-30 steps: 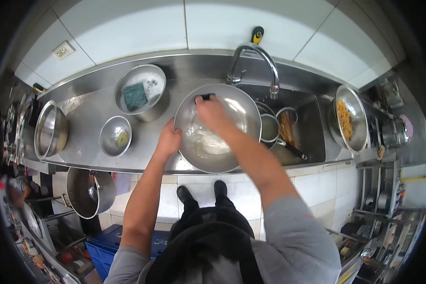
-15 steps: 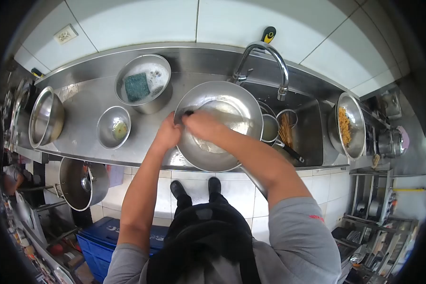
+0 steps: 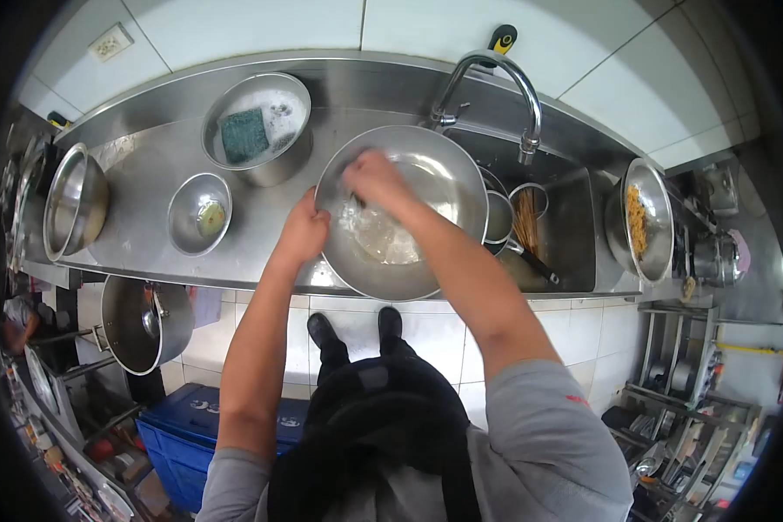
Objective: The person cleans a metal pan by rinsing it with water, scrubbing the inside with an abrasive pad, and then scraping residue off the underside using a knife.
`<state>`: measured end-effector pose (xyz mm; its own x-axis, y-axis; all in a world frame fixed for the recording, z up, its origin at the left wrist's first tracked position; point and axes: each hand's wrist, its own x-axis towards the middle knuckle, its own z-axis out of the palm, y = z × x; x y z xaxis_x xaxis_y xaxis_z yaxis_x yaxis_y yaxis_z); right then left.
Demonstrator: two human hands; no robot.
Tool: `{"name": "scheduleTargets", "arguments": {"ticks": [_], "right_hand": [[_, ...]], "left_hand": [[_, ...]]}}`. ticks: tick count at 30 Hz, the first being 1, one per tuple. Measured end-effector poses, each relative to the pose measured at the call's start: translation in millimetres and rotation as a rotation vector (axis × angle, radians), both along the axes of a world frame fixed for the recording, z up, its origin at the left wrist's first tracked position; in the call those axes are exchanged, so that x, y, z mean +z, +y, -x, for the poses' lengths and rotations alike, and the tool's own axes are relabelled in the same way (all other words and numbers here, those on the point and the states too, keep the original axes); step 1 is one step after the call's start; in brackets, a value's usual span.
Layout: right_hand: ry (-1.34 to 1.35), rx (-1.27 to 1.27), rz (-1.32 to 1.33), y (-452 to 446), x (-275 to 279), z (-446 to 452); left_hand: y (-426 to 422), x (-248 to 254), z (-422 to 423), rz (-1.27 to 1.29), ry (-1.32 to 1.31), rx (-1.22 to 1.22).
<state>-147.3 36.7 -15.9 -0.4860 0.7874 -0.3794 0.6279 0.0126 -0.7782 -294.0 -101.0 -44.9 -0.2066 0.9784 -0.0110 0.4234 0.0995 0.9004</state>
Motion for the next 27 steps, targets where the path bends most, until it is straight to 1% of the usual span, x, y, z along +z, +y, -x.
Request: {"name": "scheduleTargets", "arguments": {"ticks": [1, 2, 3, 4, 5, 6, 8, 9, 10, 12, 13, 14, 15, 17, 18, 20, 21, 22, 23, 25, 26, 27], "right_hand": [[0.261, -0.268, -0.116, 10, -3, -2], [0.257, -0.265, -0.113, -2, -25, 6], [0.182, -0.266, -0.371, -26, -50, 22], [0.106, -0.263, -0.631, -46, -64, 28], [0.271, -0.189, 0.054, -68, -29, 26], [0.269, -0.188, 0.057, -60, -31, 21], [0.233, -0.039, -0.009, -32, -28, 16], [0.313, -0.225, -0.044, -30, -32, 24], [0.309, -0.226, -0.040, -38, -37, 21], [0.213, 0.074, 0.095, -70, -49, 10], [0.071, 0.271, 0.170, -91, -26, -9], [0.016, 0.535, -0.065, -95, -33, -39], [-0.041, 0.799, -0.299, -93, -41, -69], [-0.407, 0.864, 0.017, -77, -3, -97], [-0.412, 0.873, 0.013, -77, -9, -95], [-0.205, 0.697, -0.210, -91, -35, -79], [-0.080, 0.402, -0.193, -102, -50, -47], [0.044, 0.106, -0.170, -113, -62, -18], [0.038, 0.112, -0.175, -117, -55, -9], [0.243, 0.005, -0.058, -128, -31, -2], [0.242, 0.001, -0.063, -131, -26, -19], [0.081, 0.327, -0.193, -130, -19, -48]], "left_hand": [[4, -1, 0, 0.039, -0.035, 0.009], [4, -2, -1, 0.084, -0.072, 0.014], [3, 0, -1, 0.084, -0.075, 0.014], [2, 4, 0, 0.098, -0.133, 0.018], [2, 7, 1, 0.113, -0.190, 0.021], [-1, 5, 2, 0.116, -0.192, 0.023], [-7, 3, 2, 0.017, -0.081, 0.068], [-10, 1, 2, 0.029, -0.087, 0.069], [-6, 1, 5, 0.049, -0.079, 0.085], [-1, 1, 6, 0.067, -0.072, 0.098], [-1, -1, 5, 0.006, -0.042, 0.141], [0, -3, 3, -0.056, -0.016, 0.191], [-1, -1, -1, -0.052, -0.026, 0.196], [0, 9, -7, 0.002, 0.019, 0.263], [1, 9, -9, -0.001, 0.016, 0.273], [3, 12, -17, 0.034, 0.106, 0.295], [5, 17, -19, 0.027, 0.103, 0.295], [4, 24, -22, 0.071, 0.144, 0.306], [6, 27, -24, 0.116, 0.183, 0.322], [9, 24, -19, 0.124, 0.207, 0.299], [12, 24, -16, 0.126, 0.243, 0.269], [14, 23, -14, 0.123, 0.241, 0.275]]}}
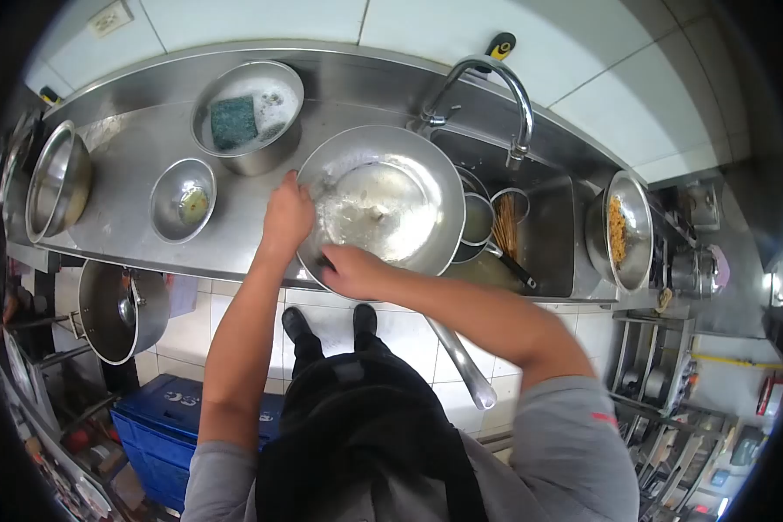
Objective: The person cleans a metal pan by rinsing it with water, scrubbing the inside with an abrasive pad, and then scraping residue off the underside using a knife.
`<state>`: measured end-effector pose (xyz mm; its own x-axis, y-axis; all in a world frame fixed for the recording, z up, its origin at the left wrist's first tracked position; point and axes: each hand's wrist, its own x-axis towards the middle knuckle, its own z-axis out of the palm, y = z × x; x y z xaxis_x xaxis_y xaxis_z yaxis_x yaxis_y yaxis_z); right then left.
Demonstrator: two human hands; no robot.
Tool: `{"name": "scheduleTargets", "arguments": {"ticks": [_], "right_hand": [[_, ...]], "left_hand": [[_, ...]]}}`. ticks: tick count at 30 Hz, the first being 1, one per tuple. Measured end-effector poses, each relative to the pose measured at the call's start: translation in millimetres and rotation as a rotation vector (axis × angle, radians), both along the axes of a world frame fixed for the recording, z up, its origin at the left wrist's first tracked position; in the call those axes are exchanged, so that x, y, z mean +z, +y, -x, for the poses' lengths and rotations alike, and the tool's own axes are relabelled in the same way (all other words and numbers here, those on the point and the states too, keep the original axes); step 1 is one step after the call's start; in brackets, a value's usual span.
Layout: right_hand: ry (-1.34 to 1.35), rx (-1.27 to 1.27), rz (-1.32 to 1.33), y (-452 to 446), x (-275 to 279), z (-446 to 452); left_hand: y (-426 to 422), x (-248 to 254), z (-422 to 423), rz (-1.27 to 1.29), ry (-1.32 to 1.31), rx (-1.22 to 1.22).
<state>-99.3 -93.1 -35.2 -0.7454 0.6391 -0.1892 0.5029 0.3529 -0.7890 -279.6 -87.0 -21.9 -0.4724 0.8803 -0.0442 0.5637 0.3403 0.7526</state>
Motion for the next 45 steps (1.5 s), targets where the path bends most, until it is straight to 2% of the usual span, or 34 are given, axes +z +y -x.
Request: {"name": "scheduleTargets", "arguments": {"ticks": [1, 2, 4, 5, 7, 8, 10, 11, 13, 15, 16, 17, 19, 20, 21, 23, 24, 25, 27, 28, 30, 31, 33, 34, 36, 38, 40, 41, 43, 45], "right_hand": [[-0.170, 0.311, -0.165, 4, 4, -21], [-0.175, 0.325, -0.159, 15, 3, -31], [-0.425, 0.513, -0.597, 59, -6, -34], [-0.458, 0.273, -0.463, 89, -27, -21], [-0.184, -0.032, -0.584, 82, -33, -6], [-0.182, -0.026, -0.586, 77, -27, -6], [-0.343, 0.535, -0.501, 66, -9, -12], [-0.309, 0.470, -0.599, 88, -28, -12], [-0.138, -0.014, -0.646, 98, -9, 6], [-0.167, 0.198, -0.657, 70, -38, 3], [-0.090, 0.478, -0.593, 66, -21, -1], [-0.091, 0.487, -0.590, 80, -16, 0], [-0.385, 0.014, -0.641, 114, -13, 9], [-0.315, -0.233, -0.661, 103, -8, 16], [-0.310, -0.234, -0.670, 88, -12, 16], [-0.119, 0.387, -0.731, 63, -24, 9], [-0.324, 0.407, -0.736, 74, -23, 12], [-0.359, 0.204, -0.663, 95, -18, 15], [-0.205, -0.324, -0.727, 101, -17, 27], [-0.200, -0.325, -0.730, 95, -19, 29], [-0.139, 0.370, -0.755, 78, -27, 27], [-0.138, 0.368, -0.753, 90, -26, 26], [-0.261, -0.030, -0.721, 119, -6, 31], [-0.224, -0.245, -0.748, 119, -5, 33], [-0.249, -0.326, -0.739, 107, -10, 35], [-0.279, -0.402, -0.729, 95, -16, 39], [-0.481, -0.169, -0.751, 86, -23, 46], [-0.481, -0.171, -0.748, 83, -18, 46], [-0.466, 0.258, -0.912, 77, -8, 41], [-0.458, 0.241, -0.941, 67, -14, 42]], "left_hand": [[-1, -3, 1, -0.027, 0.010, -0.001], [-4, -7, 0, -0.050, 0.017, -0.003], [-8, 1, -3, -0.044, 0.012, -0.021], [-9, 4, -4, -0.045, 0.019, -0.048], [-7, -4, -3, -0.045, 0.011, -0.033], [-5, -6, -1, -0.047, 0.017, -0.043], [-7, 3, 0, -0.025, 0.020, -0.048], [-12, 4, -3, 0.000, 0.019, -0.064], [-10, -10, -3, -0.025, 0.027, -0.050], [-5, -11, 1, -0.062, 0.044, -0.029], [-7, -9, 0, -0.050, 0.032, -0.023], [-11, -10, -1, -0.030, 0.015, -0.017], [-16, -12, -3, -0.033, 0.001, -0.026], [-13, -10, 0, -0.054, -0.003, -0.033], [-12, -7, 0, -0.063, 0.000, -0.031], [-17, -4, -1, -0.033, 0.002, -0.040], [-19, -2, -2, -0.031, 0.001, -0.041], [-22, -1, -3, -0.020, -0.019, -0.045], [-24, -4, -1, -0.013, -0.033, -0.040], [-22, -9, -1, 0.012, -0.033, -0.042], [-22, -9, -1, 0.037, -0.032, -0.046], [-26, -11, -2, 0.012, -0.050, -0.024], [-31, -8, -1, -0.009, -0.070, -0.001], [-32, -3, -1, 0.004, -0.112, -0.002], [-34, -4, 2, 0.015, -0.158, -0.002], [-41, -16, 8, -0.198, -0.413, -0.117], [-47, -30, 12, -0.209, -0.481, -0.137], [-48, -31, 15, -0.219, -0.545, -0.164], [-53, -34, 13, -0.233, -0.542, -0.165], [-56, -41, 7, -0.251, -0.544, -0.166]]}}
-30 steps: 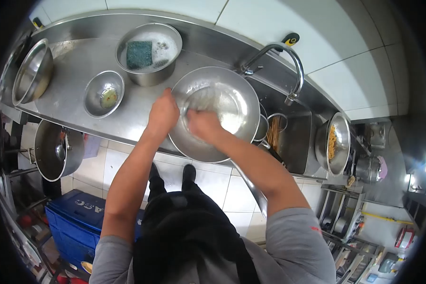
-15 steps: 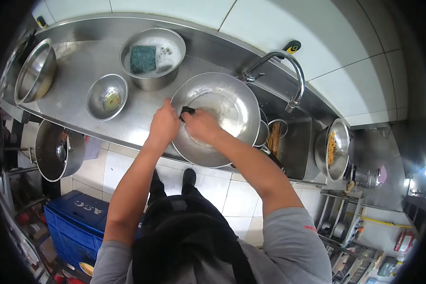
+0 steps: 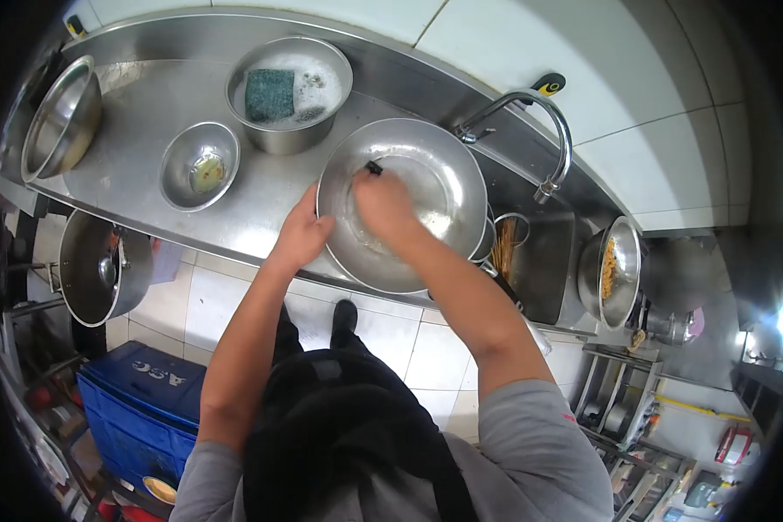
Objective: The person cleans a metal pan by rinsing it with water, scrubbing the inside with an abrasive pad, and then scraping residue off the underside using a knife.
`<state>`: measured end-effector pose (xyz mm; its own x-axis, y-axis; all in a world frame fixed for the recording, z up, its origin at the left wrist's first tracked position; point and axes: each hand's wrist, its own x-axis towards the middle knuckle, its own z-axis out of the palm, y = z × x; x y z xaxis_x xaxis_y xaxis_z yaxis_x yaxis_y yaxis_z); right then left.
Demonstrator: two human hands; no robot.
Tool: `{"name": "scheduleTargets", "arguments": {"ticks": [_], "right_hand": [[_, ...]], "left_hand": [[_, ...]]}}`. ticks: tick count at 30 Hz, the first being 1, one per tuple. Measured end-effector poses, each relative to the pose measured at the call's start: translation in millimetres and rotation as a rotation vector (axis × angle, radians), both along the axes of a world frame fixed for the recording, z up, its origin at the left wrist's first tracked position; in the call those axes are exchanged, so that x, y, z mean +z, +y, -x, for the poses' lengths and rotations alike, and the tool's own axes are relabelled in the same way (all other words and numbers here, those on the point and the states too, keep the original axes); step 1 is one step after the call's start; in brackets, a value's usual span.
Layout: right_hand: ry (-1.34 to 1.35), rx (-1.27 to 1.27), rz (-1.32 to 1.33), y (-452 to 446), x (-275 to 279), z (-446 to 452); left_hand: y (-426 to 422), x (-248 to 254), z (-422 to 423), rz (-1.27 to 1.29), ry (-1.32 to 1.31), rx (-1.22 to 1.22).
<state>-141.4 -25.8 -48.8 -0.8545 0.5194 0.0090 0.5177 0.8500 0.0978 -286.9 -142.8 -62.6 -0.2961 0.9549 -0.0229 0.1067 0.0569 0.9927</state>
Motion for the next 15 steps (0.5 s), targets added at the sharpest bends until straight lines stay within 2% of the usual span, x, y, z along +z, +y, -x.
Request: {"name": "scheduleTargets", "arguments": {"ticks": [2, 3, 5, 7, 9, 11, 12, 14, 15], "right_hand": [[0.031, 0.007, -0.045, 6, 5, 5], [0.006, 0.051, 0.036, 15, 12, 1], [0.013, 0.108, 0.121, 38, 20, -7], [0.009, 0.166, 0.081, 18, -4, -11], [0.009, 0.229, 0.051, 19, 3, -3], [0.071, 0.016, 0.113, 37, 19, -2], [0.068, 0.021, 0.110, 32, 8, -7], [0.070, 0.282, 0.105, 15, -7, -6], [0.071, 0.291, 0.110, 23, -2, -5]], "left_hand": [[6, -9, 0, -0.063, 0.084, 0.065], [7, -1, 3, -0.062, 0.081, 0.071], [2, 10, 4, 0.084, 0.031, 0.019], [5, -3, 3, 0.011, 0.055, 0.036], [7, 5, 8, -0.052, 0.084, 0.057], [5, 11, 10, 0.102, -0.017, -0.024], [4, 5, 8, 0.099, -0.020, -0.019], [6, 1, 8, -0.066, 0.031, 0.046], [5, 1, 8, -0.061, 0.032, 0.055]]}}
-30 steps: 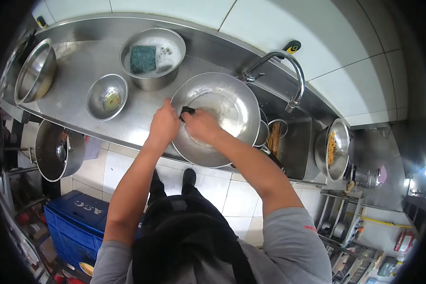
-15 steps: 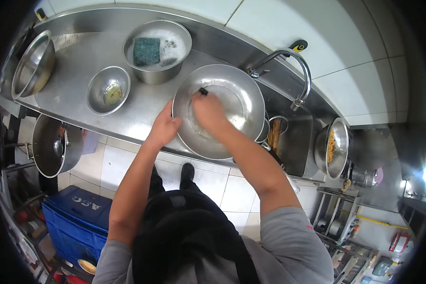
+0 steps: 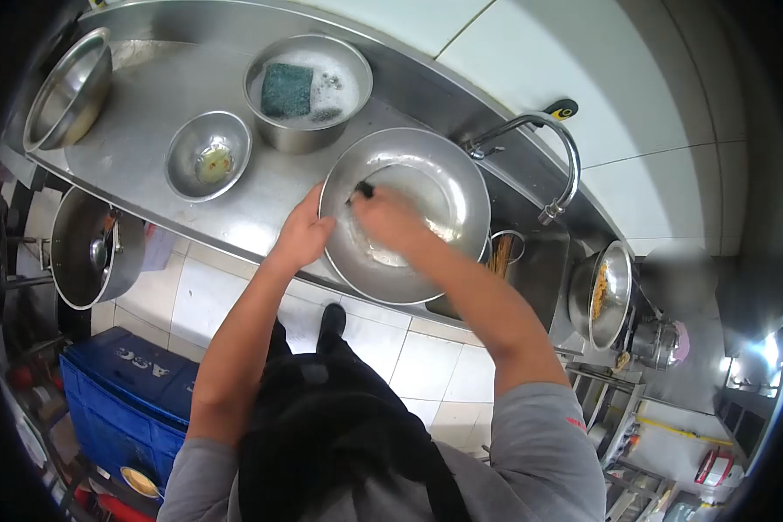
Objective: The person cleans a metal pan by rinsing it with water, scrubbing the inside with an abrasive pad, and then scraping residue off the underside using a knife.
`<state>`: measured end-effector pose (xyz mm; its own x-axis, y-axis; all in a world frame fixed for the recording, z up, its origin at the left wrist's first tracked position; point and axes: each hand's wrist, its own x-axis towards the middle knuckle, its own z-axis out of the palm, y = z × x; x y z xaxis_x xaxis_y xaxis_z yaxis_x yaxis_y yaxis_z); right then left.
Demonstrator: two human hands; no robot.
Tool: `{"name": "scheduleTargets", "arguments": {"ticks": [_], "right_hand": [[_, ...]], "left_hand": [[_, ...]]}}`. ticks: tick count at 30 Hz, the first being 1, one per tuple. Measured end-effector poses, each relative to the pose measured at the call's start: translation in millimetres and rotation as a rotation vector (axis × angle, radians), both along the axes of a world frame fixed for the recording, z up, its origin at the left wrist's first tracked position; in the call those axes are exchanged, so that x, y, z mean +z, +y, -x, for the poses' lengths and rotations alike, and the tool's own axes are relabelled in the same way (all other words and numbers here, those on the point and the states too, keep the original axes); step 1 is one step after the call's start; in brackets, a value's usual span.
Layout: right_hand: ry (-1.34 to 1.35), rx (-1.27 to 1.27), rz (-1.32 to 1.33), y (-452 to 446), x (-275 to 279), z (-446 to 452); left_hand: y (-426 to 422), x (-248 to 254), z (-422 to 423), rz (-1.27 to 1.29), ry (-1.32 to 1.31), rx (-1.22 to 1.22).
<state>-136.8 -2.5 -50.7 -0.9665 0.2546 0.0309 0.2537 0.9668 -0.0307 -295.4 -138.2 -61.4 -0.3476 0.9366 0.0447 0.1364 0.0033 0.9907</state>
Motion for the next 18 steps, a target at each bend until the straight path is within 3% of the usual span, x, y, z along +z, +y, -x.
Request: {"name": "scheduleTargets", "arguments": {"ticks": [2, 5, 8, 11, 12, 14, 17, 18], "right_hand": [[-0.036, -0.230, -0.050, 22, 18, 0], [-0.019, -0.027, -0.057, -5, -5, 1], [0.019, -0.216, -0.022, 17, 19, 5], [-0.022, -0.046, -0.055, -15, -4, 3], [-0.023, -0.044, -0.055, -8, 12, 10], [-0.209, -0.314, -0.023, 8, 39, 16], [-0.140, -0.269, -0.143, -15, -3, 12], [-0.066, 0.020, -0.117, -12, -6, 8]], "left_hand": [[-1, 4, 0, 0.042, -0.106, -0.032], [2, -2, 2, -0.013, -0.007, -0.032], [2, 0, 0, 0.062, -0.021, -0.016], [5, -14, 1, -0.060, 0.028, 0.001], [5, -5, 2, -0.060, 0.027, 0.003], [0, 8, 2, 0.004, -0.031, -0.005], [5, -5, 3, -0.053, 0.035, 0.001], [7, -1, 7, -0.057, 0.038, 0.003]]}}
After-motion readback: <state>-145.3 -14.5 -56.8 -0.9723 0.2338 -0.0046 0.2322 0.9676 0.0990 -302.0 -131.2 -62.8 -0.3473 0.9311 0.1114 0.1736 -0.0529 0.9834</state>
